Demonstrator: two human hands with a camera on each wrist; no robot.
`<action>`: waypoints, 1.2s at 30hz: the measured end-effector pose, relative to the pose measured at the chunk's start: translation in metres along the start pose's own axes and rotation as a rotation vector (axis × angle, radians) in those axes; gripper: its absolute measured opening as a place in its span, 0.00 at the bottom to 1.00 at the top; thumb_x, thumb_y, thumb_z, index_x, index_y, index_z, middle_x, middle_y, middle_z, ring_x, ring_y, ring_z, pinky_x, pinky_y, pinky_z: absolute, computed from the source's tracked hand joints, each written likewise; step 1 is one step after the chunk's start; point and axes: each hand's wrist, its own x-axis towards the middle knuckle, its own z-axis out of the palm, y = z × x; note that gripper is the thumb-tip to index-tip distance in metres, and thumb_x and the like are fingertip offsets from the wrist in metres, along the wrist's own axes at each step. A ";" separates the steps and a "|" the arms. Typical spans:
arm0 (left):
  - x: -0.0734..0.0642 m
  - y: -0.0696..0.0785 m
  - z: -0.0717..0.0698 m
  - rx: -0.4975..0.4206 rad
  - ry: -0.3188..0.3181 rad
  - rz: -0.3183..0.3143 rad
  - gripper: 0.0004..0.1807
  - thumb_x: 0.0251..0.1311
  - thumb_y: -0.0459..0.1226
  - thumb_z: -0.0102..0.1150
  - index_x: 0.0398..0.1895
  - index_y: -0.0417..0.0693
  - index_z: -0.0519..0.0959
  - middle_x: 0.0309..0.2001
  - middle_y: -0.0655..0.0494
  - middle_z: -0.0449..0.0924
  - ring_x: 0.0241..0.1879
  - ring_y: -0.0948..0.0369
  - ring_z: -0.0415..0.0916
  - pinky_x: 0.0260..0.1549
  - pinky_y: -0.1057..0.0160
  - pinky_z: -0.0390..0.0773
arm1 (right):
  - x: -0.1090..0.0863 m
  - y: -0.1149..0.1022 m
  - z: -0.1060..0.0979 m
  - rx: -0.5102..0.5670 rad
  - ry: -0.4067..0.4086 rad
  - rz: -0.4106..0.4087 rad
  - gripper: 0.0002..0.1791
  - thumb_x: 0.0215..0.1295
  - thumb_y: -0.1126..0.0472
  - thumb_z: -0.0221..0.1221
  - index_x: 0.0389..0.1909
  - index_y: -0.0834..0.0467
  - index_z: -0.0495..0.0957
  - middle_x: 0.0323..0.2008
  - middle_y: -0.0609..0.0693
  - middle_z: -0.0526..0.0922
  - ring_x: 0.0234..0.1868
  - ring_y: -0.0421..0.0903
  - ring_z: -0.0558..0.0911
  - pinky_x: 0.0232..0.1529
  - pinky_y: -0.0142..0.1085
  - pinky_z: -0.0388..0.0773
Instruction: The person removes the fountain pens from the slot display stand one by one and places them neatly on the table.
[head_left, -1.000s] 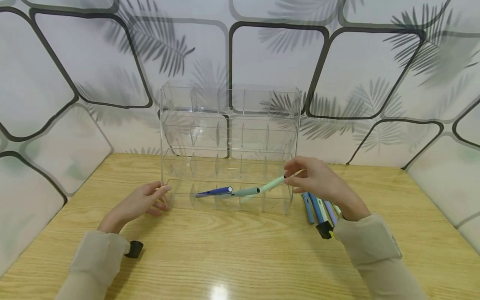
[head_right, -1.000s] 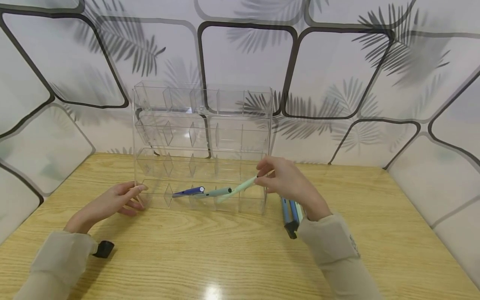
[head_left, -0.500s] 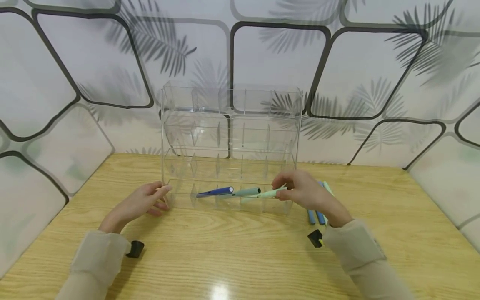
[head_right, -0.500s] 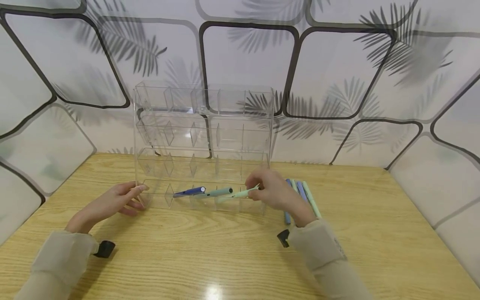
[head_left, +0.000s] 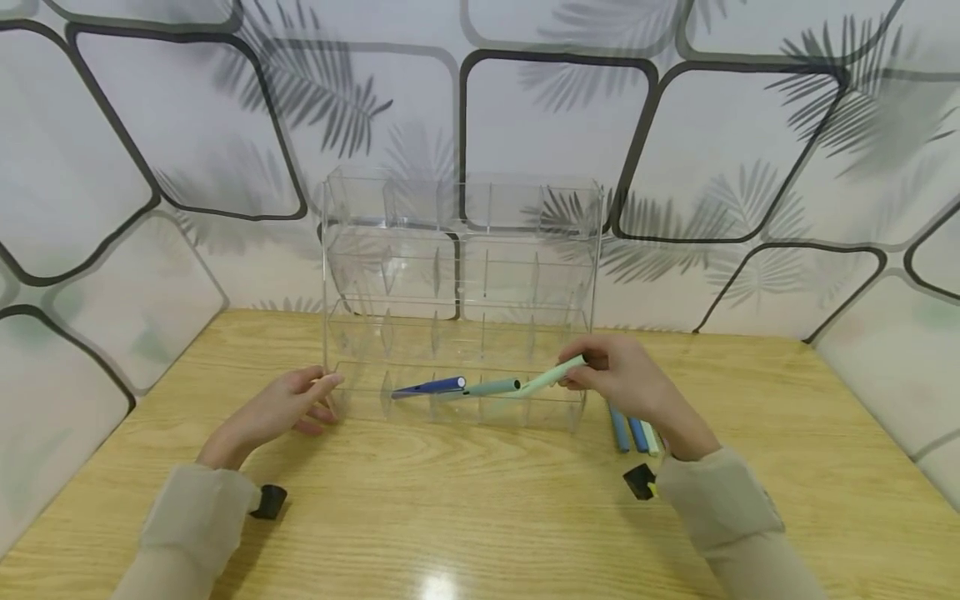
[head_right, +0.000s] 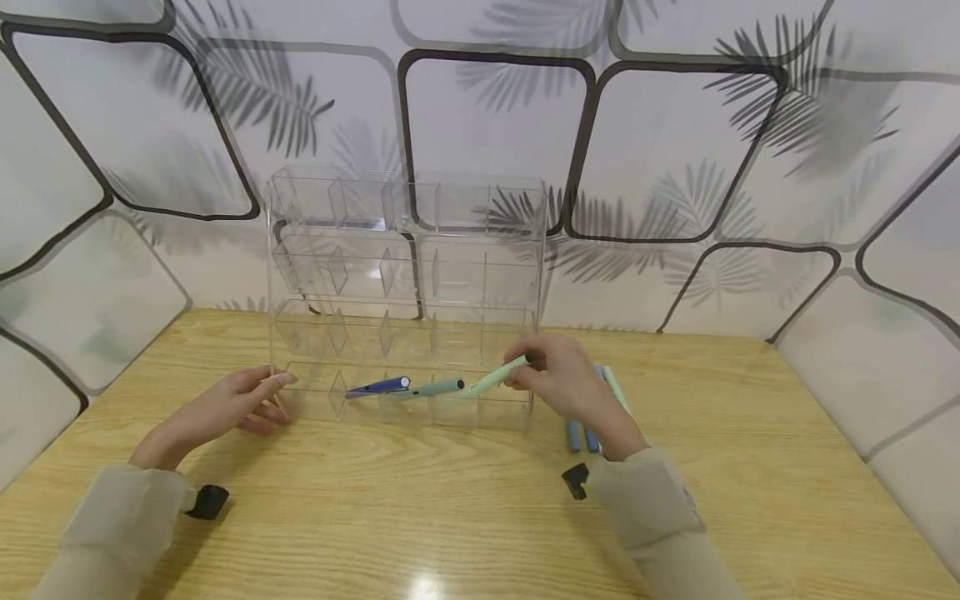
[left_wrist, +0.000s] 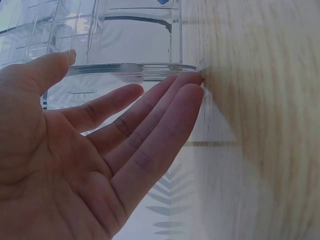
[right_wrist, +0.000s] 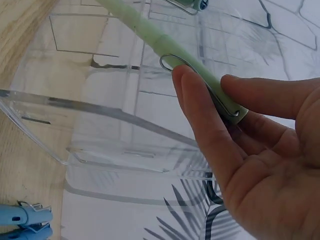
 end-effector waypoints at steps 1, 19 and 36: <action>0.000 0.000 0.000 0.003 0.001 -0.001 0.35 0.82 0.47 0.39 0.70 0.20 0.56 0.47 0.37 0.77 0.48 0.43 0.81 0.43 0.50 0.86 | -0.001 0.001 -0.002 0.010 0.010 0.007 0.09 0.71 0.76 0.57 0.48 0.74 0.79 0.39 0.61 0.85 0.41 0.56 0.87 0.44 0.43 0.86; 0.003 0.004 0.002 0.000 -0.001 0.005 0.35 0.82 0.47 0.39 0.71 0.20 0.55 0.47 0.37 0.77 0.48 0.44 0.81 0.43 0.51 0.86 | -0.030 0.011 -0.067 0.292 0.161 -0.050 0.09 0.73 0.73 0.57 0.49 0.63 0.81 0.38 0.51 0.87 0.40 0.45 0.89 0.45 0.37 0.85; 0.000 -0.001 0.000 -0.002 0.009 0.025 0.29 0.82 0.47 0.39 0.60 0.23 0.66 0.45 0.38 0.77 0.46 0.45 0.82 0.41 0.51 0.87 | -0.043 0.034 -0.102 0.553 0.304 0.023 0.11 0.71 0.71 0.59 0.50 0.57 0.81 0.39 0.52 0.88 0.39 0.44 0.88 0.38 0.42 0.87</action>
